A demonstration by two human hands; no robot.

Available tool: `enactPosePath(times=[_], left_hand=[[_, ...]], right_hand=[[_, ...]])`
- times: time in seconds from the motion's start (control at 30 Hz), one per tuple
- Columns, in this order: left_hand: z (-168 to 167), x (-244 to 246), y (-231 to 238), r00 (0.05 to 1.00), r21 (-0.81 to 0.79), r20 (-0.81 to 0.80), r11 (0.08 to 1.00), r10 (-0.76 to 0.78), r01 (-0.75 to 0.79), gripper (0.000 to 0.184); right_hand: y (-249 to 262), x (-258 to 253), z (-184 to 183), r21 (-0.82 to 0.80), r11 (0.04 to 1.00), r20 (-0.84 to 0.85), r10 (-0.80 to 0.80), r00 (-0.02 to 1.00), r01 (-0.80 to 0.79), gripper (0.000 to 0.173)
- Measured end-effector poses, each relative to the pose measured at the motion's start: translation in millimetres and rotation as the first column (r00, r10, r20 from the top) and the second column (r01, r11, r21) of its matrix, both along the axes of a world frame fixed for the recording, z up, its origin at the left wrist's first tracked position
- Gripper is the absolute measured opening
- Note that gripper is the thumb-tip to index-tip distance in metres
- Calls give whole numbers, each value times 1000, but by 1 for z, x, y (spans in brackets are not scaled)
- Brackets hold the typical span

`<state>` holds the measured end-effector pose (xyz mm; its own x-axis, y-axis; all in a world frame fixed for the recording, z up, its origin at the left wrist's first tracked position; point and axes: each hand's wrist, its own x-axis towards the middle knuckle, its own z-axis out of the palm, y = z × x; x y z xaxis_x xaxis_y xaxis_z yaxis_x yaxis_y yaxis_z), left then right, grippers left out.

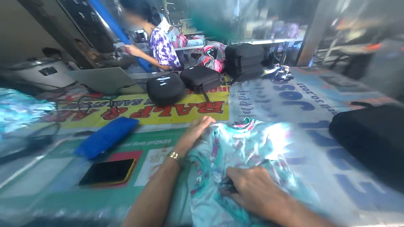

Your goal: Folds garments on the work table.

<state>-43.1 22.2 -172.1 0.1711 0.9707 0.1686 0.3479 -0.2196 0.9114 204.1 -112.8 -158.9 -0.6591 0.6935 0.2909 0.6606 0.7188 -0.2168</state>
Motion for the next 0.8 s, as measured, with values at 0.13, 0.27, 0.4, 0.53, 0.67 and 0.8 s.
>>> enactPosePath(times=[0.13,0.27,0.4,0.53,0.67,0.8], left_hand=[[5,-7,-4,1000,84,-12,996,27,-26,28],[10,-5,-5,996,211,-28,975,79,-72,29],[8,5,-5,985,387,-48,912,168,-137,27],[25,20,-20,962,579,-90,800,257,-159,25],[57,52,-61,994,280,26,956,-103,92,25],[51,93,-114,835,-240,476,872,-277,426,64]], right_hand=[[5,11,-4,13,1000,-192,-15,981,17,15],[25,50,26,-379,925,-518,-179,837,-37,12],[57,88,47,-590,805,-569,-364,738,-59,14],[87,107,41,-559,820,-487,-443,753,121,14],[87,112,41,-482,860,-492,-423,761,167,14],[42,73,55,-404,913,-612,-221,759,-61,11]])
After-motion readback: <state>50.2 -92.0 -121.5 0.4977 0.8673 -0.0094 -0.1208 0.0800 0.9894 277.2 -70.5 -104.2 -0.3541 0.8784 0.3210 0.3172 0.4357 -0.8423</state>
